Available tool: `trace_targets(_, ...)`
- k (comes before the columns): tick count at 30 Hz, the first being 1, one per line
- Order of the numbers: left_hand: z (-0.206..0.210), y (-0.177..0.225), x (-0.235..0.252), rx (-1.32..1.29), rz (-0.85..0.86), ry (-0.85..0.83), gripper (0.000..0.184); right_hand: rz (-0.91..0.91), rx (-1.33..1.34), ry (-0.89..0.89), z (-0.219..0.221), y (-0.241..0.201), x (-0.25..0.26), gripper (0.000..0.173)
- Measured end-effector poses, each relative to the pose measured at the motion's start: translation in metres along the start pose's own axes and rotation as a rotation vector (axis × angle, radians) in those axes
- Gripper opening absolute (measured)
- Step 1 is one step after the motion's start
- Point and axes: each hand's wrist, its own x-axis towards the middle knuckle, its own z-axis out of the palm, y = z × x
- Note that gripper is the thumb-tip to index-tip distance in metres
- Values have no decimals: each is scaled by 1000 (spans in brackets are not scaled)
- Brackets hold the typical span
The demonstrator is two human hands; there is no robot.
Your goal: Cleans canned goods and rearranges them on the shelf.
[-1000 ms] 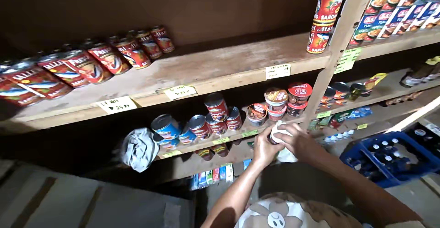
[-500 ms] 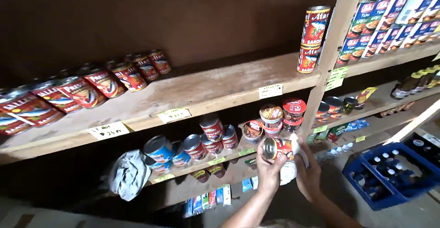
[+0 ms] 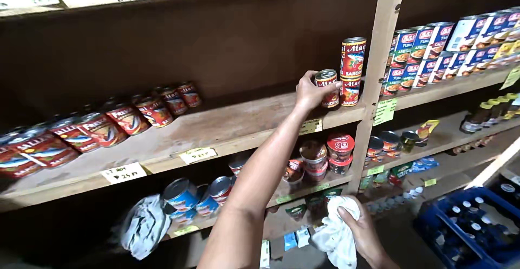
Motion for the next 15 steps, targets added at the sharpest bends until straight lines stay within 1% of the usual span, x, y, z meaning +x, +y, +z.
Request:
trace_targets(2, 8, -7, 5, 64, -34, -3, 66, -14, 22, -21, -6, 4, 1, 34)
trace_targets(4, 11, -18, 4, 76, -41, -37, 73, -17, 49, -35, -11, 9, 3, 33)
trace_targets(7, 5, -28, 1, 39, -76, -166, 93, 30, 39, -66, -17, 14, 5, 32)
trace_targets(8, 2, -30, 0, 48, -78, -202, 93, 55, 31, -81, -17, 15, 6, 33)
trace_targets(12, -4, -37, -2, 96, -18, -268, 67, 91, -2, -163, -18, 20, 8, 33)
trace_targets(15, -7, -35, -3, 77, -12, -276, 63, 106, -10, -222, -17, 19, 12, 32)
